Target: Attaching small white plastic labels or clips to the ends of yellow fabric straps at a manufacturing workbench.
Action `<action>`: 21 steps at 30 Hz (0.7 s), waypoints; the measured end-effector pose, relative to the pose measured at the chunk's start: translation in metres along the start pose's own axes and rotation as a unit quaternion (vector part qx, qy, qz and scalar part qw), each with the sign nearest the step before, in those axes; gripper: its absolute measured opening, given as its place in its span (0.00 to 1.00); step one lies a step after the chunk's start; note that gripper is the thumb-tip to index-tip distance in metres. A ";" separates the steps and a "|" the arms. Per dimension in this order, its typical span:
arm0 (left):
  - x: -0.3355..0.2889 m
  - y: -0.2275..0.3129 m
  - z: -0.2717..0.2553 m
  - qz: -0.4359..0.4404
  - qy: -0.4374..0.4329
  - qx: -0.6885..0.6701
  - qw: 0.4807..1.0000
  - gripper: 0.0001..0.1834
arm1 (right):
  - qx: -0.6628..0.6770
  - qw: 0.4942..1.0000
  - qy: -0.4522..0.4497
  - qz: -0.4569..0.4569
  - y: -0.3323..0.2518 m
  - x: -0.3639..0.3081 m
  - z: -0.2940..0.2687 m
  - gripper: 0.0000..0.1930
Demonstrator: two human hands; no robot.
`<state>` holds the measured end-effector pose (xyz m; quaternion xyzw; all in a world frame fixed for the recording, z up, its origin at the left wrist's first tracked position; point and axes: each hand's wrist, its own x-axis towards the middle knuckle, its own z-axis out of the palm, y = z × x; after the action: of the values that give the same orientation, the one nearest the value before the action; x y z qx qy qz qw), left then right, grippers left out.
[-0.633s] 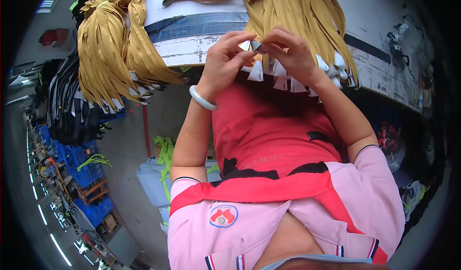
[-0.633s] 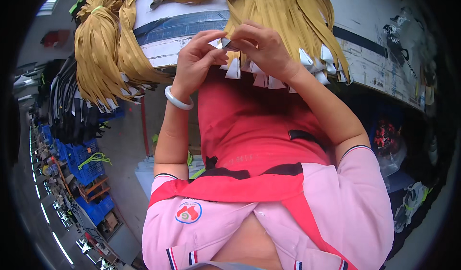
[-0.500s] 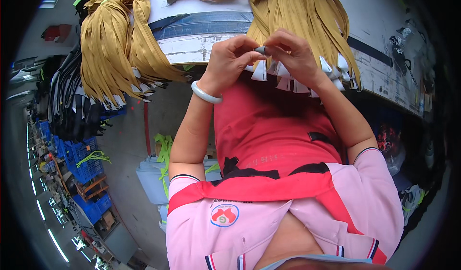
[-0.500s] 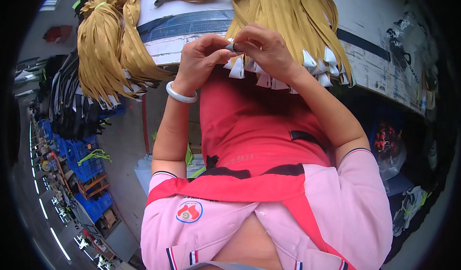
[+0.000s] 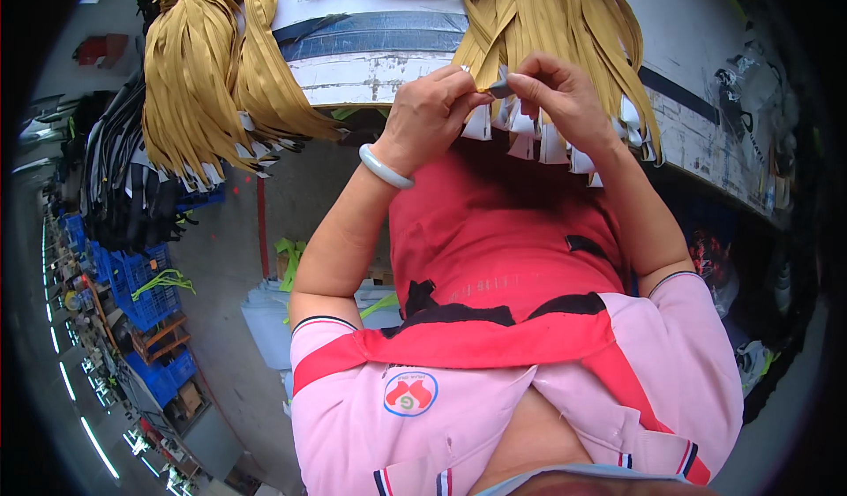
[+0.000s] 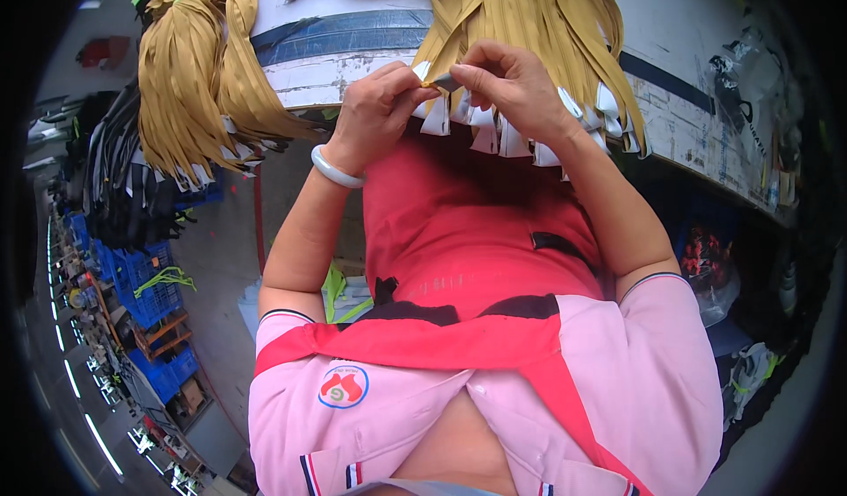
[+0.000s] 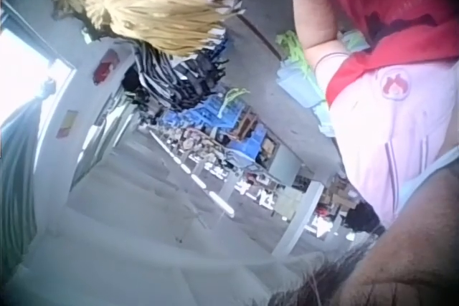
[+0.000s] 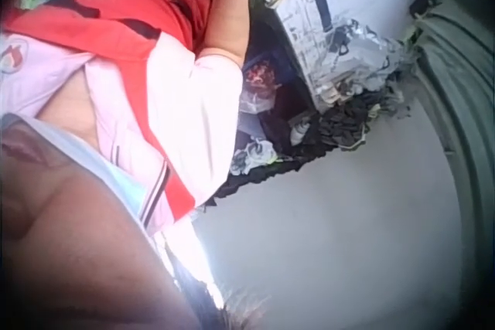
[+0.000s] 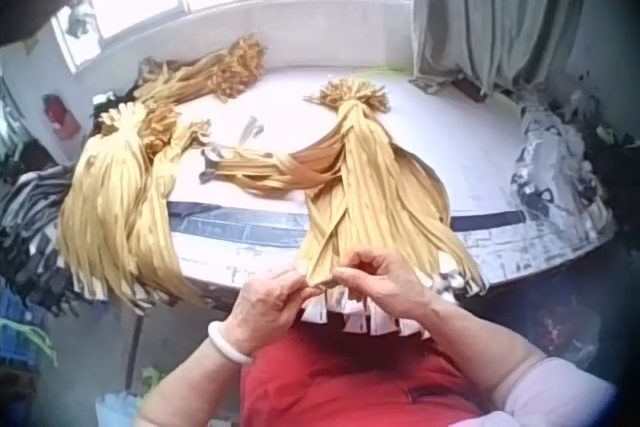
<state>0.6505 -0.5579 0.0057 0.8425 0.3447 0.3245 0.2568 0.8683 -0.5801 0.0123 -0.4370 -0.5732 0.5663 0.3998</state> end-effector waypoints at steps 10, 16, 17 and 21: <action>0.012 -0.056 -0.080 -0.177 0.447 -0.438 0.760 0.07 | -0.052 0.992 0.105 0.054 0.013 -0.022 -0.041 0.13; 0.029 -0.037 0.015 -0.089 0.085 -0.164 0.979 0.07 | -0.432 0.872 0.039 -0.226 0.012 -0.002 -0.016 0.11; 0.035 -0.030 0.027 -0.056 0.050 -0.134 0.988 0.07 | -0.480 0.848 0.014 -0.223 0.015 -0.001 -0.013 0.10; 0.052 -0.034 0.057 0.006 0.004 0.035 0.999 0.13 | -0.505 0.846 -0.020 -0.170 0.021 -0.009 -0.026 0.09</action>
<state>0.7063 -0.5093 -0.0348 0.8517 0.3517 0.3175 0.2238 0.8967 -0.5811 -0.0071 -0.4627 -0.8533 0.1298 0.2024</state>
